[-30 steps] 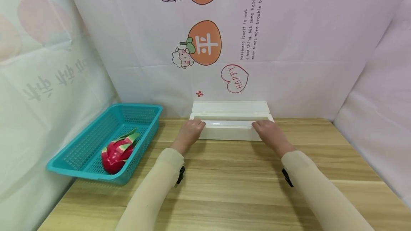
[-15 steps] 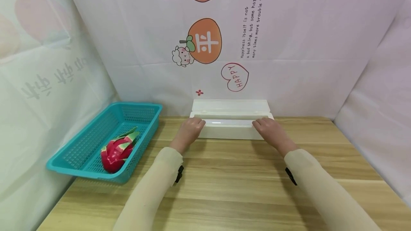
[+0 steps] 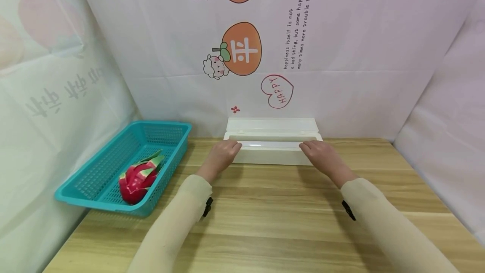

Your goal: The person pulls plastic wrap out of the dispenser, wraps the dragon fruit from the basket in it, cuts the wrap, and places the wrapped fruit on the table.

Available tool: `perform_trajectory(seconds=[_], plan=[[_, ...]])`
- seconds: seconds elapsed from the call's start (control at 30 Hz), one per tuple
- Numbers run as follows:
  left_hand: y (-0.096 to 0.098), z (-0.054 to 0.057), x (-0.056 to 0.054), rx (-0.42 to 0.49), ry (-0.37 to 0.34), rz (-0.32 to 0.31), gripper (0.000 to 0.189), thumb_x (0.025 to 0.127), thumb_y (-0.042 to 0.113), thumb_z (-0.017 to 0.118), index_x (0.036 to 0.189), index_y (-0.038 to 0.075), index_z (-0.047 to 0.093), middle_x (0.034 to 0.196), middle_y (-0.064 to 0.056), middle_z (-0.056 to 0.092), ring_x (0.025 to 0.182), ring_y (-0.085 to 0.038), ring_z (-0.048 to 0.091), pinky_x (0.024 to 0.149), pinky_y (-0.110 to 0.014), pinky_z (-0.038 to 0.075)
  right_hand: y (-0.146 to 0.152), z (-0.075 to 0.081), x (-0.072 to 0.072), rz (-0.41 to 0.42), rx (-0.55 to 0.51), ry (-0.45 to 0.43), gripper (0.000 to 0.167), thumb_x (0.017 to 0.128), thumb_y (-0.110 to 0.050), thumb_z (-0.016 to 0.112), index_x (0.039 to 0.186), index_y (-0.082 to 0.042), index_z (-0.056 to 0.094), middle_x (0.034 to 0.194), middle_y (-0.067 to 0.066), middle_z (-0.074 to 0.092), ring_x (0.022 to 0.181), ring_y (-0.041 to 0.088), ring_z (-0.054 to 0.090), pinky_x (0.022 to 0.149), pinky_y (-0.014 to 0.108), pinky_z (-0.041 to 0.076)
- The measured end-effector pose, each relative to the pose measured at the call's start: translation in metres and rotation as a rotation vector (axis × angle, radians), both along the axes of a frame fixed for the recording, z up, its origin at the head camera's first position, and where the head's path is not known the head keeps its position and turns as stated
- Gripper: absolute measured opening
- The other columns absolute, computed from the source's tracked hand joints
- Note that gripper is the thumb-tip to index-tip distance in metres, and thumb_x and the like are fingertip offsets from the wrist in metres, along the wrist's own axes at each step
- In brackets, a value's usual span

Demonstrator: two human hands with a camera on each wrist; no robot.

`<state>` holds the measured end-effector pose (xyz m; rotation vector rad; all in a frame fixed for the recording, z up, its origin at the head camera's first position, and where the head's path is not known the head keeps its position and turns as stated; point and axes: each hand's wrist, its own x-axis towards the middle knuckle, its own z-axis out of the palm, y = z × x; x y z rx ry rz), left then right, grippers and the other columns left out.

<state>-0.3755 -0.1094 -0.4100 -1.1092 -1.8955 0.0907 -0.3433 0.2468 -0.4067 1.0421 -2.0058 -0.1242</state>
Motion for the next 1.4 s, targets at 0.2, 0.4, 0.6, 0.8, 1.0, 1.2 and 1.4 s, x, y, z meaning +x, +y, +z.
perform_trajectory(seconds=[0.2, 0.4, 0.6, 0.8, 1.0, 1.2, 1.4], plan=[[-0.001, 0.004, 0.002, 0.007, 0.010, -0.011, 0.013, 0.080, -0.009, 0.070, 0.089, 0.001, 0.068, 0.079, -0.006, 0.068, 0.071, -0.019, 0.067, 0.062, -0.027, 0.056, 0.002, 0.004, 0.003, 0.019, -0.020, 0.027, 0.029, 0.070, 0.017, 0.069, 0.097, 0.008, 0.064, 0.085, 0.018, 0.069, 0.071, 0.031, 0.068, 0.060, 0.040, 0.057], [-0.003, 0.008, 0.005, 0.016, 0.031, -0.025, 0.013, 0.079, -0.007, 0.073, 0.090, 0.000, 0.070, 0.083, -0.007, 0.070, 0.073, -0.019, 0.068, 0.065, -0.026, 0.056, 0.003, 0.007, 0.003, 0.069, -0.027, 0.063, 0.019, 0.078, 0.012, 0.059, 0.096, 0.010, 0.063, 0.083, 0.019, 0.068, 0.068, 0.031, 0.068, 0.058, 0.040, 0.057], [-0.004, 0.015, 0.009, 0.037, 0.046, -0.048, 0.010, 0.082, -0.007, 0.069, 0.090, 0.000, 0.070, 0.083, -0.008, 0.070, 0.073, -0.020, 0.068, 0.065, -0.028, 0.057, 0.003, 0.015, 0.007, 0.117, -0.036, 0.112, 0.019, 0.090, 0.010, 0.045, 0.097, 0.012, 0.063, 0.082, 0.021, 0.067, 0.067, 0.033, 0.067, 0.056, 0.042, 0.056], [-0.005, 0.021, 0.015, 0.054, 0.057, -0.079, 0.011, 0.084, -0.008, 0.064, 0.090, -0.001, 0.070, 0.083, -0.008, 0.070, 0.073, -0.021, 0.068, 0.066, -0.029, 0.057, 0.003, 0.024, 0.013, 0.119, -0.041, 0.154, 0.043, 0.106, -0.002, 0.023, 0.097, 0.010, 0.064, 0.082, 0.020, 0.068, 0.067, 0.031, 0.068, 0.056, 0.041, 0.056], [-0.006, 0.027, 0.019, 0.076, 0.087, -0.103, 0.011, 0.086, -0.008, 0.063, 0.089, -0.001, 0.071, 0.082, -0.009, 0.070, 0.072, -0.020, 0.069, 0.066, -0.029, 0.057, 0.001, 0.030, 0.020, 0.132, -0.062, 0.184, 0.042, 0.106, -0.003, 0.026, 0.096, 0.009, 0.065, 0.081, 0.019, 0.069, 0.064, 0.030, 0.067, 0.054, 0.041, 0.056], [-0.009, 0.035, 0.025, 0.085, 0.115, -0.127, 0.012, 0.080, -0.009, 0.070, 0.090, -0.002, 0.070, 0.083, -0.010, 0.070, 0.073, -0.020, 0.069, 0.067, -0.029, 0.057, 0.000, 0.037, 0.027, 0.148, -0.075, 0.216, 0.040, 0.105, -0.001, 0.030, 0.094, 0.009, 0.066, 0.080, 0.018, 0.069, 0.063, 0.029, 0.067, 0.054, 0.041, 0.056], [-0.012, 0.044, 0.032, 0.080, 0.131, -0.133, 0.009, 0.084, -0.007, 0.066, 0.091, -0.002, 0.070, 0.084, -0.009, 0.070, 0.074, -0.020, 0.069, 0.070, -0.029, 0.057, -0.001, 0.045, 0.036, 0.157, -0.091, 0.216, 0.035, 0.104, 0.001, 0.033, 0.095, 0.009, 0.066, 0.080, 0.018, 0.069, 0.063, 0.030, 0.067, 0.054, 0.040, 0.056]])
